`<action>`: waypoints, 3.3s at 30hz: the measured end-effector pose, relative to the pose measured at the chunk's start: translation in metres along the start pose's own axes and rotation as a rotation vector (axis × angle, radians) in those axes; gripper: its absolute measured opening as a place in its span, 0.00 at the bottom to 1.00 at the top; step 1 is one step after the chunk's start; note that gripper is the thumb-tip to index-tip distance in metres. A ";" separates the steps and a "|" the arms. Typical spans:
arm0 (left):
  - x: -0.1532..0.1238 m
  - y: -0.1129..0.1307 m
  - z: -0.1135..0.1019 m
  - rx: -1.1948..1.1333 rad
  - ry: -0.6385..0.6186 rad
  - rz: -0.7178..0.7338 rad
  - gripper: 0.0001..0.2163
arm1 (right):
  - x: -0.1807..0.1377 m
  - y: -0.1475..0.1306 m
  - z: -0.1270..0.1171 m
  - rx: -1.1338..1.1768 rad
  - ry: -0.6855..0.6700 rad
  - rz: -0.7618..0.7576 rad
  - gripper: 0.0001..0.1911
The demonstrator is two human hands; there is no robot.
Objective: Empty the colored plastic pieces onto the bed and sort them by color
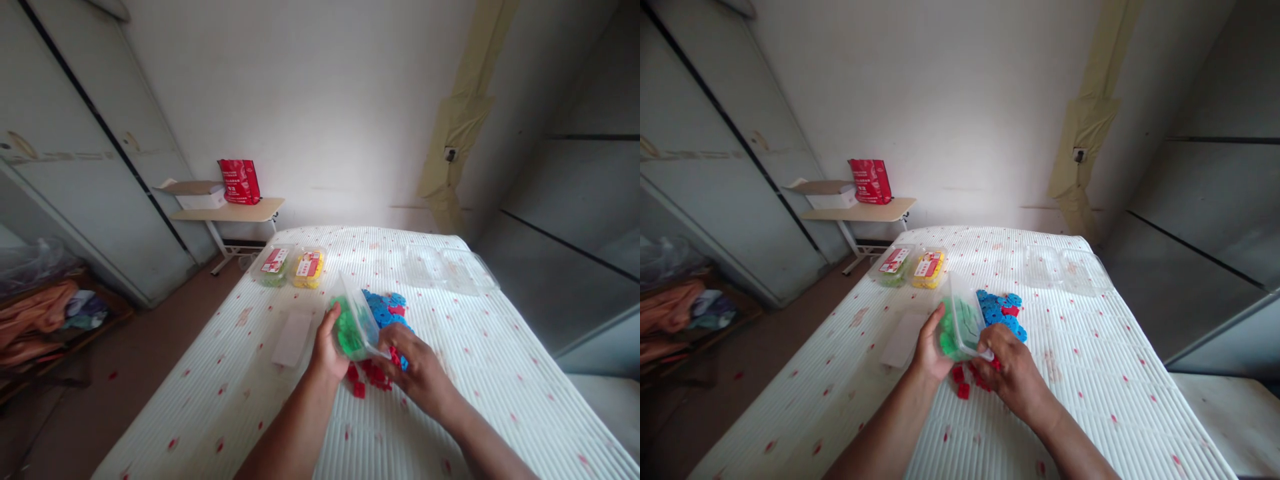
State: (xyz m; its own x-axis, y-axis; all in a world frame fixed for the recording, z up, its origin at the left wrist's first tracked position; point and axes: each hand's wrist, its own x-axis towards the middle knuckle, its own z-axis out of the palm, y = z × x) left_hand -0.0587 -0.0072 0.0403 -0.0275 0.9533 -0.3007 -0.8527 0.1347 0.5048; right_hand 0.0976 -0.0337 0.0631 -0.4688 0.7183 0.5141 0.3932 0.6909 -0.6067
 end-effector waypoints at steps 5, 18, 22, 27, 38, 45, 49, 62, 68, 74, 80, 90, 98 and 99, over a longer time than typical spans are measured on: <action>0.002 0.005 -0.007 -0.011 -0.051 -0.072 0.12 | 0.000 0.004 0.001 -0.010 -0.061 -0.097 0.02; 0.009 0.004 -0.021 0.023 -0.153 -0.176 0.15 | 0.005 -0.008 -0.006 0.111 -0.282 0.091 0.03; 0.013 0.003 -0.027 0.019 -0.159 -0.237 0.15 | 0.006 -0.010 -0.007 0.157 -0.347 0.128 0.05; 0.012 0.004 -0.026 -0.033 -0.165 -0.184 0.16 | 0.008 -0.013 0.001 -0.039 -0.242 -0.030 0.02; 0.007 0.017 -0.026 -0.077 -0.295 -0.227 0.23 | 0.008 -0.002 0.001 -0.285 -0.047 -0.359 0.07; -0.002 0.008 -0.022 -0.098 -0.310 -0.010 0.32 | 0.018 -0.011 0.004 -0.334 0.059 -0.327 0.06; 0.001 -0.002 -0.028 -0.056 -0.375 0.116 0.36 | 0.028 -0.015 0.003 -0.349 0.065 -0.316 0.06; 0.005 0.004 -0.027 -0.150 -0.196 0.070 0.18 | 0.043 -0.028 0.011 -0.495 -0.117 -0.364 0.14; 0.004 0.006 -0.025 -0.153 -0.232 0.036 0.17 | 0.046 -0.034 0.005 -0.529 -0.173 -0.369 0.13; 0.002 0.004 -0.022 -0.194 -0.224 0.040 0.18 | 0.049 -0.027 0.014 -0.483 -0.094 -0.347 0.09; -0.001 0.014 -0.023 -0.190 -0.363 -0.128 0.34 | 0.045 0.006 0.009 -0.534 0.006 -0.291 0.07; 0.001 0.011 -0.023 -0.099 -0.401 0.006 0.40 | 0.039 0.013 0.010 -0.584 0.095 -0.263 0.09; 0.010 -0.006 -0.030 0.017 -0.328 0.155 0.26 | 0.043 -0.005 0.022 -0.512 0.051 -0.241 0.11; 0.011 -0.006 -0.032 0.006 -0.336 0.137 0.25 | 0.043 -0.007 0.022 -0.491 0.037 -0.229 0.11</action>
State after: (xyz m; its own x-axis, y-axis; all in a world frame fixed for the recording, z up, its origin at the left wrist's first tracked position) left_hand -0.0701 -0.0059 0.0081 0.0324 0.9981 0.0525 -0.8498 -0.0001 0.5271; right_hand 0.0575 -0.0094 0.0767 -0.5610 0.5410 0.6266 0.6116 0.7809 -0.1266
